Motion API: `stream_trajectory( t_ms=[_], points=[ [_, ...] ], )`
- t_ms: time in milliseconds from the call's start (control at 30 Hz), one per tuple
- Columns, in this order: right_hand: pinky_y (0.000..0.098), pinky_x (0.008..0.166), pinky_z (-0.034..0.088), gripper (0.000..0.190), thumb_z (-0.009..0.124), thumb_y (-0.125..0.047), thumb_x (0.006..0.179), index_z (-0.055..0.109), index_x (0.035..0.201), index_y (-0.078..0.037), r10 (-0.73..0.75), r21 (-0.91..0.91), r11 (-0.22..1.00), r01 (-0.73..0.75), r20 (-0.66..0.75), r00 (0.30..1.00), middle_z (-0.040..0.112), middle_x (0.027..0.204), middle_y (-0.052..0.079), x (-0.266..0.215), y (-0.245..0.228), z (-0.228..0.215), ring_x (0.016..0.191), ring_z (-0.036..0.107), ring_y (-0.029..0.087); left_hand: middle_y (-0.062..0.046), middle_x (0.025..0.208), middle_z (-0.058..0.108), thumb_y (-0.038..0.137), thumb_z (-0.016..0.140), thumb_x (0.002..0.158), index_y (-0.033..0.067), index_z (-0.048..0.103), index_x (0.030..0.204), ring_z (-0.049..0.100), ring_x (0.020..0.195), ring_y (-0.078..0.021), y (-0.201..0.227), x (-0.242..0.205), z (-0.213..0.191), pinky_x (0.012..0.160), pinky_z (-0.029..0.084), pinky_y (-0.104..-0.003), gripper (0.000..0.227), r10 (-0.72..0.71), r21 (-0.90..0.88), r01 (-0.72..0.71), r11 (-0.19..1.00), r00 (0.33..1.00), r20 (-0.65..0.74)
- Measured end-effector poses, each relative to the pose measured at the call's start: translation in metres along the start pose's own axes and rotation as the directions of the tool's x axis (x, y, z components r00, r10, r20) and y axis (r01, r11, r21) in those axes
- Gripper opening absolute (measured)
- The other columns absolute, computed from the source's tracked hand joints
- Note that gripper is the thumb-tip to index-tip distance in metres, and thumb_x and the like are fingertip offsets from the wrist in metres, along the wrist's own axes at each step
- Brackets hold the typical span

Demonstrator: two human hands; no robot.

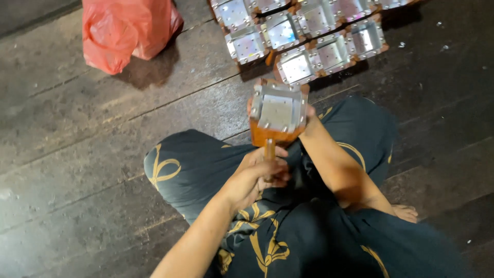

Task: Assembling small wooden frames with metal inserts by hand and using a wooden block to tap them into place.

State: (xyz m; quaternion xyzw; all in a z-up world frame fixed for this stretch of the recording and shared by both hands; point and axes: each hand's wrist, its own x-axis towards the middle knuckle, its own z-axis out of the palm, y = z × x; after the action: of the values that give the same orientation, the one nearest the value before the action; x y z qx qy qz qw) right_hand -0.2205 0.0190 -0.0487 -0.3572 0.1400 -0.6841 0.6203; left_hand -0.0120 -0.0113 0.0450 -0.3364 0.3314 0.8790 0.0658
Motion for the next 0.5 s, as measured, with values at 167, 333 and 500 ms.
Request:
stream_trajectory(
  t_ms=[167, 333, 500],
  points=[
    [0.0540, 0.119, 0.030, 0.098, 0.077, -0.057, 0.080, 0.037, 0.157, -0.012, -0.024, 0.345, 0.935, -0.089, 0.312, 0.950, 0.038, 0.154, 0.024, 0.016, -0.002, -0.028, 0.141, 0.035, 0.047, -0.025, 0.113, 0.071, 0.020, 0.064, 0.093, -0.0086, 0.053, 0.139, 0.075, 0.097, -0.0286, -0.009, -0.011, 0.007, 0.082, 0.064, -0.040, 0.055, 0.084, -0.207, -0.024, 0.978, 0.955, 0.285],
    [0.0619, 0.117, 0.045, 0.115, 0.083, -0.061, 0.070, 0.042, 0.158, 0.001, -0.192, 0.589, 0.807, 0.040, 0.198, 0.961, 0.045, 0.160, 0.028, -0.002, 0.032, -0.023, 0.144, 0.047, 0.048, -0.027, 0.101, 0.071, 0.011, 0.072, 0.090, -0.0096, 0.062, 0.127, 0.074, 0.086, -0.0368, -0.040, -0.001, 0.019, 0.075, 0.065, -0.047, 0.044, 0.137, -0.241, -0.107, 0.964, 0.985, 0.109],
    [0.0556, 0.115, 0.043, 0.122, 0.086, -0.060, 0.067, 0.032, 0.156, 0.004, -0.026, 0.563, 0.800, -0.208, 0.379, 0.925, 0.044, 0.150, 0.036, 0.012, 0.022, -0.032, 0.144, 0.042, 0.048, -0.025, 0.101, 0.071, 0.017, 0.070, 0.094, -0.0087, 0.059, 0.127, 0.074, 0.092, -0.0353, -0.038, 0.005, 0.031, 0.082, 0.063, -0.048, 0.044, 0.141, -0.292, -0.111, 0.950, 0.986, 0.085]
  ],
)
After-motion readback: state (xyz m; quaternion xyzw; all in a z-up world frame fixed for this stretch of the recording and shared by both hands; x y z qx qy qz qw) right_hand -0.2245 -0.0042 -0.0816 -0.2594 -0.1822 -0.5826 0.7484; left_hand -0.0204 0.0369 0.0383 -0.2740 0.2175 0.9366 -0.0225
